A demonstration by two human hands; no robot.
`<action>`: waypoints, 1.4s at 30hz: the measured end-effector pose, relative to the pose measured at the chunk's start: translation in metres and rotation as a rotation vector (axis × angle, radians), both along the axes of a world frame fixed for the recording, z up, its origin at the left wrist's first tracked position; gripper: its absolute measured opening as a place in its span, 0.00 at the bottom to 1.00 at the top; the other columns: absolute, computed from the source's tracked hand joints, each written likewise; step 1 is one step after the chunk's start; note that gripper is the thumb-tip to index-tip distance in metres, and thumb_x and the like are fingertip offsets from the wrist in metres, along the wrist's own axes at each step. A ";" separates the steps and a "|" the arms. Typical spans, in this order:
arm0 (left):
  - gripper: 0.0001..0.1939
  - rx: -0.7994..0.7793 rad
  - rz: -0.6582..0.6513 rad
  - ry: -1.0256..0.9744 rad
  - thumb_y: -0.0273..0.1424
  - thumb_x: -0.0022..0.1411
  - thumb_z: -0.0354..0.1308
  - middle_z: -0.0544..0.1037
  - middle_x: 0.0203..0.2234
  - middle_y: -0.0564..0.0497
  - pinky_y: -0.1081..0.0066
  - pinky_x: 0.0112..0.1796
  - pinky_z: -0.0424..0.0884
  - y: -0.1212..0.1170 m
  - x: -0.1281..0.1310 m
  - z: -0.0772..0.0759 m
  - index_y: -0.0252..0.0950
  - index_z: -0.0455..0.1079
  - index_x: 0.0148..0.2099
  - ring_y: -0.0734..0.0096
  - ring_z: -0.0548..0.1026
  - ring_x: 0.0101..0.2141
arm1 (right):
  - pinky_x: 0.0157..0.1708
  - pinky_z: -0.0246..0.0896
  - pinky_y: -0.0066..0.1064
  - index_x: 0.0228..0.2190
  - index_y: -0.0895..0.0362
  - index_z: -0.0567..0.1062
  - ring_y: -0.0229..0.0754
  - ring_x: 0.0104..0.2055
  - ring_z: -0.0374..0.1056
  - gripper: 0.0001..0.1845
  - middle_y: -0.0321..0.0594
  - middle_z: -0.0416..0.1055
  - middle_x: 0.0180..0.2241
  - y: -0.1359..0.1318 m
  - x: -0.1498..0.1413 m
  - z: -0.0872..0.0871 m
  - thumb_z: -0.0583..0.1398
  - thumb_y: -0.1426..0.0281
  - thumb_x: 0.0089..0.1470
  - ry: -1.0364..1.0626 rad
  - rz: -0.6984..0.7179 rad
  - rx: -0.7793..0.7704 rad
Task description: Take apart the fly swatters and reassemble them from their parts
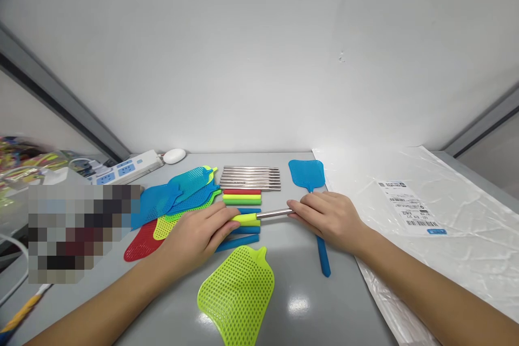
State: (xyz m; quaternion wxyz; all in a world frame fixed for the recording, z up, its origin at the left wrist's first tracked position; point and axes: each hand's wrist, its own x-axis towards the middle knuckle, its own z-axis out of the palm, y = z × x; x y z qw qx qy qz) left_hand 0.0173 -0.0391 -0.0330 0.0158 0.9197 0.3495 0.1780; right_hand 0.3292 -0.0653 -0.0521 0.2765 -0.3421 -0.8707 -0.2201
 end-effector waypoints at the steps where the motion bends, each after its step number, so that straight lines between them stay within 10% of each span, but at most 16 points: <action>1: 0.17 -0.003 0.002 0.002 0.40 0.73 0.42 0.75 0.32 0.52 0.71 0.27 0.64 0.000 0.000 0.000 0.39 0.70 0.44 0.69 0.73 0.29 | 0.29 0.61 0.29 0.48 0.55 0.72 0.37 0.31 0.69 0.16 0.37 0.75 0.32 0.000 0.000 0.000 0.62 0.72 0.58 0.002 0.001 0.003; 42: 0.13 0.081 -0.171 -0.111 0.39 0.71 0.48 0.74 0.30 0.52 0.74 0.25 0.65 -0.016 0.013 0.001 0.38 0.69 0.47 0.72 0.71 0.26 | 0.27 0.54 0.31 0.48 0.60 0.72 0.36 0.29 0.63 0.16 0.37 0.74 0.30 -0.019 -0.024 0.013 0.63 0.72 0.58 -0.024 0.087 -0.059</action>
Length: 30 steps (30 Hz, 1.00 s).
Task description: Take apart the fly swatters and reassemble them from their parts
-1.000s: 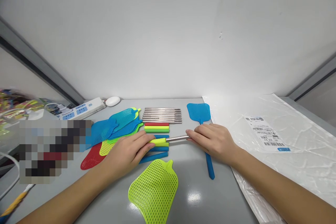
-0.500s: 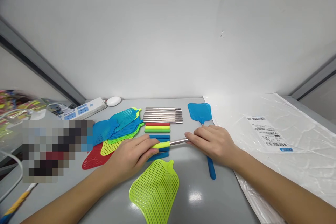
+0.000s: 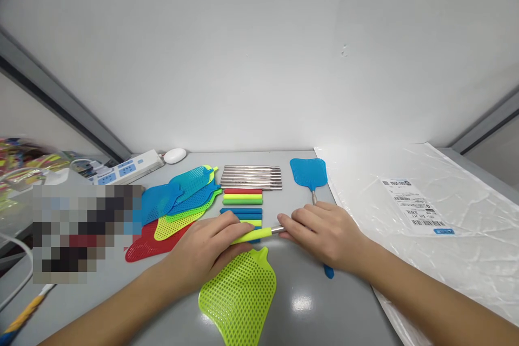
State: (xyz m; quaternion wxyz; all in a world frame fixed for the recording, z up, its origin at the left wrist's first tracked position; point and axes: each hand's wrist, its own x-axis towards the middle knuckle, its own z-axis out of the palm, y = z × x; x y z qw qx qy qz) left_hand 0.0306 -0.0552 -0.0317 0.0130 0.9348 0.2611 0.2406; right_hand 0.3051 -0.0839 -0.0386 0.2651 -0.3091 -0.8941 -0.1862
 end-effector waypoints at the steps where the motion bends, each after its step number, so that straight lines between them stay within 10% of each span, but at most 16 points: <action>1: 0.13 -0.004 -0.018 -0.001 0.39 0.71 0.48 0.74 0.30 0.52 0.73 0.26 0.66 0.000 0.000 0.001 0.38 0.69 0.46 0.72 0.72 0.27 | 0.26 0.53 0.31 0.49 0.60 0.71 0.35 0.28 0.63 0.17 0.36 0.74 0.30 -0.002 -0.002 0.000 0.63 0.72 0.58 -0.007 0.005 -0.015; 30: 0.06 -0.012 -0.025 -0.299 0.30 0.64 0.60 0.74 0.30 0.52 0.72 0.31 0.69 0.019 -0.018 0.005 0.36 0.68 0.43 0.73 0.71 0.31 | 0.29 0.61 0.31 0.46 0.56 0.73 0.39 0.29 0.65 0.13 0.39 0.73 0.30 0.009 0.030 0.008 0.60 0.76 0.58 0.244 -0.086 -0.120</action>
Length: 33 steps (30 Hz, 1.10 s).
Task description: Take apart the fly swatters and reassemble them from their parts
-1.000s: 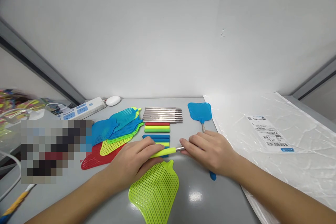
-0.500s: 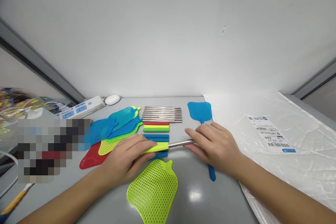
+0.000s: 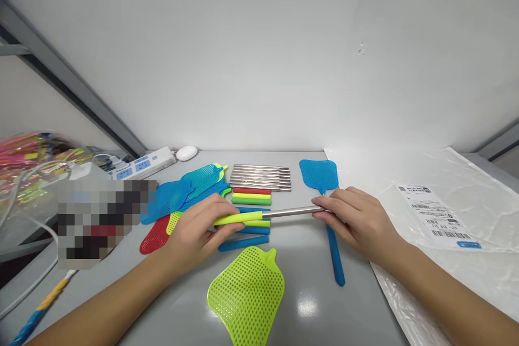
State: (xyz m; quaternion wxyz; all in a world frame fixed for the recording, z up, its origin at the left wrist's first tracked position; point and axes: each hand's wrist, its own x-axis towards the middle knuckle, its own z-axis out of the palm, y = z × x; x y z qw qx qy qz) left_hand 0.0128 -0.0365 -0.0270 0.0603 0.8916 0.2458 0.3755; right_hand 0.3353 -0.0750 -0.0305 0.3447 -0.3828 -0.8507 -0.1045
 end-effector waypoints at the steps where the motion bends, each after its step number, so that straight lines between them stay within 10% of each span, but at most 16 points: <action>1: 0.06 -0.008 0.000 0.002 0.31 0.64 0.59 0.74 0.30 0.52 0.72 0.32 0.69 0.000 -0.001 0.000 0.36 0.68 0.43 0.72 0.71 0.32 | 0.29 0.61 0.31 0.45 0.56 0.73 0.39 0.29 0.65 0.12 0.40 0.73 0.31 0.000 0.000 0.000 0.60 0.76 0.58 -0.002 0.005 -0.002; 17: 0.07 0.029 0.014 -0.019 0.28 0.67 0.54 0.66 0.22 0.55 0.74 0.24 0.60 -0.010 0.000 0.004 0.35 0.68 0.34 0.76 0.64 0.24 | 0.25 0.58 0.29 0.43 0.55 0.73 0.37 0.24 0.63 0.08 0.37 0.70 0.25 -0.005 -0.008 0.000 0.57 0.73 0.62 0.015 0.018 0.008; 33: 0.13 -0.168 -0.125 -0.180 0.30 0.67 0.53 0.74 0.39 0.46 0.65 0.39 0.73 -0.010 0.004 -0.007 0.36 0.65 0.53 0.67 0.72 0.39 | 0.27 0.57 0.30 0.41 0.55 0.72 0.37 0.26 0.64 0.06 0.36 0.71 0.26 -0.005 -0.012 -0.009 0.56 0.72 0.63 0.009 0.067 -0.094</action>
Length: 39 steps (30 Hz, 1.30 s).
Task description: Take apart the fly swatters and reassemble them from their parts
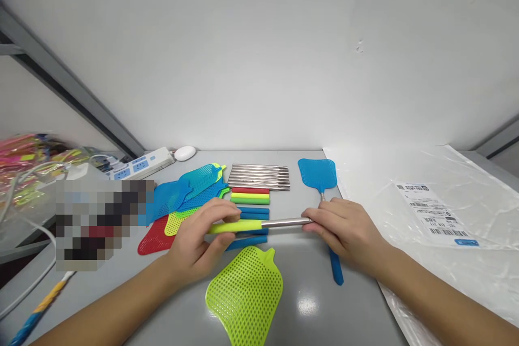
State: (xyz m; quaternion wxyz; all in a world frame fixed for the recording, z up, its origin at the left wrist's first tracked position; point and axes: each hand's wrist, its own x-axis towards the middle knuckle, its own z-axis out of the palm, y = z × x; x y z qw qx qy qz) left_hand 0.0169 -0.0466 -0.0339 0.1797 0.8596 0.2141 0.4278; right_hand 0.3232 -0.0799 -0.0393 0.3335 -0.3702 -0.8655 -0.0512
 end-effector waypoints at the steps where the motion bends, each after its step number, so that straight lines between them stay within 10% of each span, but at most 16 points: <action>1: 0.14 -0.032 -0.014 -0.024 0.32 0.67 0.53 0.74 0.41 0.46 0.63 0.40 0.73 -0.003 0.002 0.001 0.36 0.64 0.54 0.66 0.72 0.40 | 0.27 0.56 0.30 0.41 0.55 0.72 0.37 0.26 0.64 0.06 0.36 0.70 0.26 -0.001 -0.001 0.000 0.56 0.73 0.62 0.002 0.008 0.000; 32: 0.40 -0.139 -0.164 -0.281 0.35 0.55 0.65 0.61 0.52 0.40 0.59 0.38 0.79 -0.015 0.026 -0.002 0.37 0.49 0.65 0.61 0.74 0.42 | 0.22 0.50 0.30 0.36 0.57 0.72 0.35 0.21 0.56 0.06 0.32 0.66 0.20 -0.014 -0.025 0.006 0.55 0.71 0.63 0.045 0.018 -0.051; 39: 0.27 -0.029 -0.087 -0.277 0.29 0.64 0.53 0.57 0.51 0.42 0.53 0.46 0.71 0.006 0.015 -0.007 0.39 0.50 0.62 0.61 0.69 0.47 | 0.27 0.62 0.28 0.37 0.54 0.75 0.37 0.26 0.69 0.08 0.35 0.74 0.26 0.005 -0.013 -0.002 0.55 0.70 0.63 0.169 -0.093 -0.158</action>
